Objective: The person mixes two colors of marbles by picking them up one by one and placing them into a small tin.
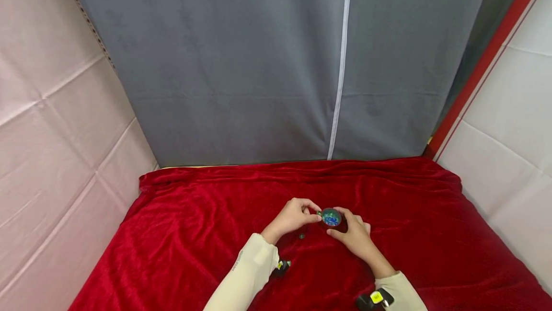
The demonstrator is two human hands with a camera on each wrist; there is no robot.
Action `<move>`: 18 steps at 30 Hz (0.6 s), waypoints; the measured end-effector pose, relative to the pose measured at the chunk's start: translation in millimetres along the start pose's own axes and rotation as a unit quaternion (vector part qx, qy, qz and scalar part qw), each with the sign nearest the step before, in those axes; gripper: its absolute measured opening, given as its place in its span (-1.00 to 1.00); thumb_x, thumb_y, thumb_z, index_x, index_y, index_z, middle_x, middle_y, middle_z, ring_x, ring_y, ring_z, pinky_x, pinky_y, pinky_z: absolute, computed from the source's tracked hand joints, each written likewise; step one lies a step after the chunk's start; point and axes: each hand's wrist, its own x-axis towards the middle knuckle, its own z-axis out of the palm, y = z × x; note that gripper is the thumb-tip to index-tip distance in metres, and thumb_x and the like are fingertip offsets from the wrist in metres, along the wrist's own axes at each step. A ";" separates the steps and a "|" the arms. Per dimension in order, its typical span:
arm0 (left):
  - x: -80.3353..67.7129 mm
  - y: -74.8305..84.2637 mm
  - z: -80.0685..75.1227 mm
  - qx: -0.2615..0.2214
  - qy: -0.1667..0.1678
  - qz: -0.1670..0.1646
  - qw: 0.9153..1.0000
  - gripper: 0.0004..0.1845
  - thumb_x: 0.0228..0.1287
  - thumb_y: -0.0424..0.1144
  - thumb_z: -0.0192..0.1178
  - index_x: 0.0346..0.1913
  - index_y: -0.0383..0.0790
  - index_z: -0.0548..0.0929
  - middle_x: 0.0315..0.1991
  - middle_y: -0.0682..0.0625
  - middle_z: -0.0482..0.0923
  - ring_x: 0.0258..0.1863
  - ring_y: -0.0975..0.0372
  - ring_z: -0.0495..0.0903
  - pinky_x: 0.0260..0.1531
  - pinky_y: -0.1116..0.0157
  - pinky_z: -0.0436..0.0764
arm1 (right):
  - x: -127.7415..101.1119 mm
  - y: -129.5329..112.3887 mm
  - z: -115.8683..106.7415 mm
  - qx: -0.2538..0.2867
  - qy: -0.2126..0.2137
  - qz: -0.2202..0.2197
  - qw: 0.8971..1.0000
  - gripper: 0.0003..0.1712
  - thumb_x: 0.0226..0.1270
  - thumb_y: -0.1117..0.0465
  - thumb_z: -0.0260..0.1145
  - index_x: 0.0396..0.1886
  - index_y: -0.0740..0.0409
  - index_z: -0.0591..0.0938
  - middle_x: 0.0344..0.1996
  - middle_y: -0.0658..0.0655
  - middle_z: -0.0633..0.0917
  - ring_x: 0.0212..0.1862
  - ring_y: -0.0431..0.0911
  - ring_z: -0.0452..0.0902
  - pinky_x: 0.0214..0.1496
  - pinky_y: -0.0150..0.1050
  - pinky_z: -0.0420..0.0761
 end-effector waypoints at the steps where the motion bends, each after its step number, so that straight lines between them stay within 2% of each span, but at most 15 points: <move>1: 1.0 1.5 0.9 0.001 -0.001 0.001 1.000 -0.82 0.15 -0.23 0.36 -0.18 -0.19 0.75 -0.73 0.12 0.38 -0.71 0.35 0.29 -0.66 0.46 0.29 | 0.0 -0.1 0.0 0.000 0.000 0.000 1.000 -0.26 0.10 0.07 0.47 0.27 0.16 0.42 0.15 0.24 0.58 0.13 0.16 0.34 -0.06 -0.04 0.05; 18: 16.9 8.4 20.4 -0.007 -0.018 -0.004 1.000 -0.77 0.14 -0.24 0.37 -0.14 -0.22 0.74 -0.71 0.09 0.43 -0.69 0.37 0.30 -0.62 0.49 0.33 | 0.1 0.8 0.8 0.006 0.001 -0.005 1.000 -0.26 0.11 0.05 0.47 0.27 0.15 0.42 0.18 0.24 0.55 0.15 0.16 0.32 -0.05 -0.05 0.04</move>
